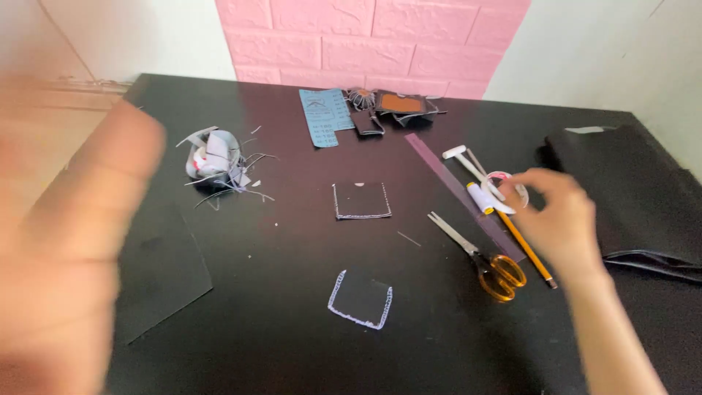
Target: Hand-sewing a leather card holder and trimming the excess thread with scissors
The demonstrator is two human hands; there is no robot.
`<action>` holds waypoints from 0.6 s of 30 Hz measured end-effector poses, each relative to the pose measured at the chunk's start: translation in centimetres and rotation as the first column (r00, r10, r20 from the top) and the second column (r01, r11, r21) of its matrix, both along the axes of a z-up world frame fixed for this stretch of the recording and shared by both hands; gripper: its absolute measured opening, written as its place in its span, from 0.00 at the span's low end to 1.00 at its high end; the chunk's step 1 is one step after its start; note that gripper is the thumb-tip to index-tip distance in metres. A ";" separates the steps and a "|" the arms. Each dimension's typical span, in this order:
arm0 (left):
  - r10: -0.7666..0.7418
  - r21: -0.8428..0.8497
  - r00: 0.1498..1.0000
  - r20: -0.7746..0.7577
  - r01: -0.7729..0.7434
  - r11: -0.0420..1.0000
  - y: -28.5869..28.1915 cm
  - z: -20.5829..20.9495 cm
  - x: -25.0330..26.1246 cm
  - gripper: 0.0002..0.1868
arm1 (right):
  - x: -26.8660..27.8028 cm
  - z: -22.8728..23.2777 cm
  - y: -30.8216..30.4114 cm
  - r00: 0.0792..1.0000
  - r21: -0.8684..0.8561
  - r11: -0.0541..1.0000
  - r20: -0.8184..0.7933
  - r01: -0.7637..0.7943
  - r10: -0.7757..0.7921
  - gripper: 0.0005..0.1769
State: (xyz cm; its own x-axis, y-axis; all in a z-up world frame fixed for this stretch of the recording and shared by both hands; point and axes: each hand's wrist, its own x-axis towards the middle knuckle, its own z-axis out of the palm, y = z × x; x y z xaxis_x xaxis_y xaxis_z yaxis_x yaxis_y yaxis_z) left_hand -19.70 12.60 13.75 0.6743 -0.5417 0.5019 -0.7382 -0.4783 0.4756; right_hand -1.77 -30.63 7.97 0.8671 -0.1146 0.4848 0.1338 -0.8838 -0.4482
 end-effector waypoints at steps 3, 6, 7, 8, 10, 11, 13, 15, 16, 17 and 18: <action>-0.005 -0.025 1.000 0.029 0.006 1.000 -1.6 -2.4 6.3 0.40 | 2.1 -5.3 -1.6 0.999 -0.067 0.998 -0.035 0.020 -0.022 0.11; -0.043 0.060 0.998 -0.050 0.046 0.997 -2.8 -7.8 9.3 0.38 | 3.3 -7.3 -1.6 0.996 -0.129 0.989 -0.022 0.078 -0.081 0.16; -0.073 0.140 0.986 -0.149 0.095 0.986 -3.0 -10.1 9.9 0.36 | 3.5 -7.5 -1.4 0.990 -0.154 0.979 -0.034 0.130 -0.137 0.18; -0.078 0.140 0.986 -0.149 0.100 0.985 -3.4 -11.1 10.3 0.36 | 4.0 -8.1 -1.6 0.989 -0.154 0.979 -0.034 0.135 -0.142 0.18; -0.074 0.177 0.996 -0.044 0.081 0.981 -4.2 -13.1 11.1 0.37 | 4.8 -9.5 -2.0 0.991 -0.249 0.960 0.068 0.128 -0.114 0.15; -0.077 0.176 0.996 -0.047 0.084 0.981 -4.6 -13.4 11.5 0.37 | 4.7 -9.4 -1.9 0.991 -0.250 0.959 0.065 0.130 -0.117 0.15; -0.056 0.178 0.996 -0.062 0.067 0.982 -5.1 -13.7 12.2 0.39 | 5.0 -9.1 -1.4 0.992 -0.228 0.966 -0.004 0.125 -0.129 0.14; -0.064 0.161 0.992 -0.113 0.082 0.983 -5.6 -14.1 12.8 0.37 | 5.4 -9.2 -1.4 0.990 -0.236 0.962 0.015 0.137 -0.137 0.15; -0.076 0.143 0.982 -0.174 0.102 0.984 -5.9 -14.4 12.9 0.35 | 5.4 -9.4 -1.5 0.989 -0.246 0.958 0.022 0.150 -0.149 0.16; -0.075 0.142 0.981 -0.176 0.101 0.985 -6.3 -15.1 13.1 0.35 | 5.6 -9.6 -1.7 0.989 -0.247 0.958 0.020 0.148 -0.148 0.16; -0.047 0.123 0.989 -0.137 0.064 0.990 -6.6 -15.8 13.3 0.36 | 5.7 -9.7 -1.7 0.990 -0.240 0.960 0.024 0.142 -0.140 0.16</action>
